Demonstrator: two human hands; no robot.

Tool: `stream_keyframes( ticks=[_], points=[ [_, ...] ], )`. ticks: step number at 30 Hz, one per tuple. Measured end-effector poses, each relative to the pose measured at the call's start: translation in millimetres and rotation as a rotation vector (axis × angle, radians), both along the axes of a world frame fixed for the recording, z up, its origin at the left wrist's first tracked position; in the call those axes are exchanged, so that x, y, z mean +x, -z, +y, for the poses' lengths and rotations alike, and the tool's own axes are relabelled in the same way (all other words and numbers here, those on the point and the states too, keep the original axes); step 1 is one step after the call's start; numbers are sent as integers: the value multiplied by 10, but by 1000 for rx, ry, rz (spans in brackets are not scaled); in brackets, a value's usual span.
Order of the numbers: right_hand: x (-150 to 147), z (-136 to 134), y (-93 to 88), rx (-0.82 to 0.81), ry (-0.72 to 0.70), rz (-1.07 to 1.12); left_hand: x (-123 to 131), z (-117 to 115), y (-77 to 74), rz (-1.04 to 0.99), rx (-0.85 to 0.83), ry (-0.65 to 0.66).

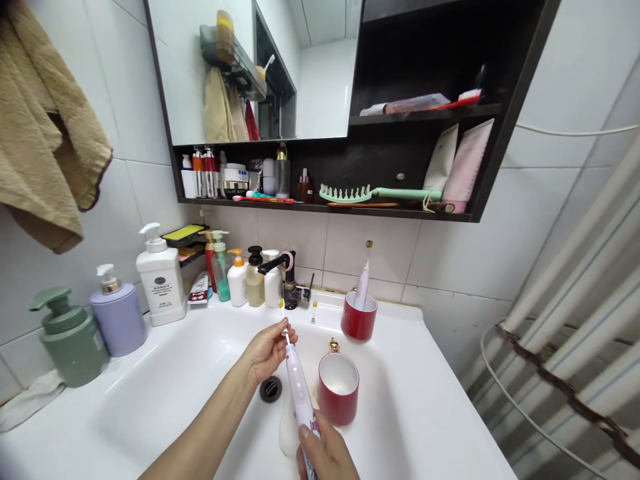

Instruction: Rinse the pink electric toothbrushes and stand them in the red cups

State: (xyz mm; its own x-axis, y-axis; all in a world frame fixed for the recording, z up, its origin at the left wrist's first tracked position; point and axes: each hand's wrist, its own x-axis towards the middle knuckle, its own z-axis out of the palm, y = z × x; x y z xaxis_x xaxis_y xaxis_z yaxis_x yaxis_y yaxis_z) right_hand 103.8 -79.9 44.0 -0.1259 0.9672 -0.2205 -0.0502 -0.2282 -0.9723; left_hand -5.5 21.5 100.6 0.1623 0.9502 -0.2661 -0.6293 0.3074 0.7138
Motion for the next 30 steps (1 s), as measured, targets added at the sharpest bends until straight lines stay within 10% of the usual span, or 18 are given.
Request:
stream_keyframes(
  ticks=[30],
  points=[
    [-124,-89,-61,-28,167,66,222,-160,20,168,66,159]
  ],
)
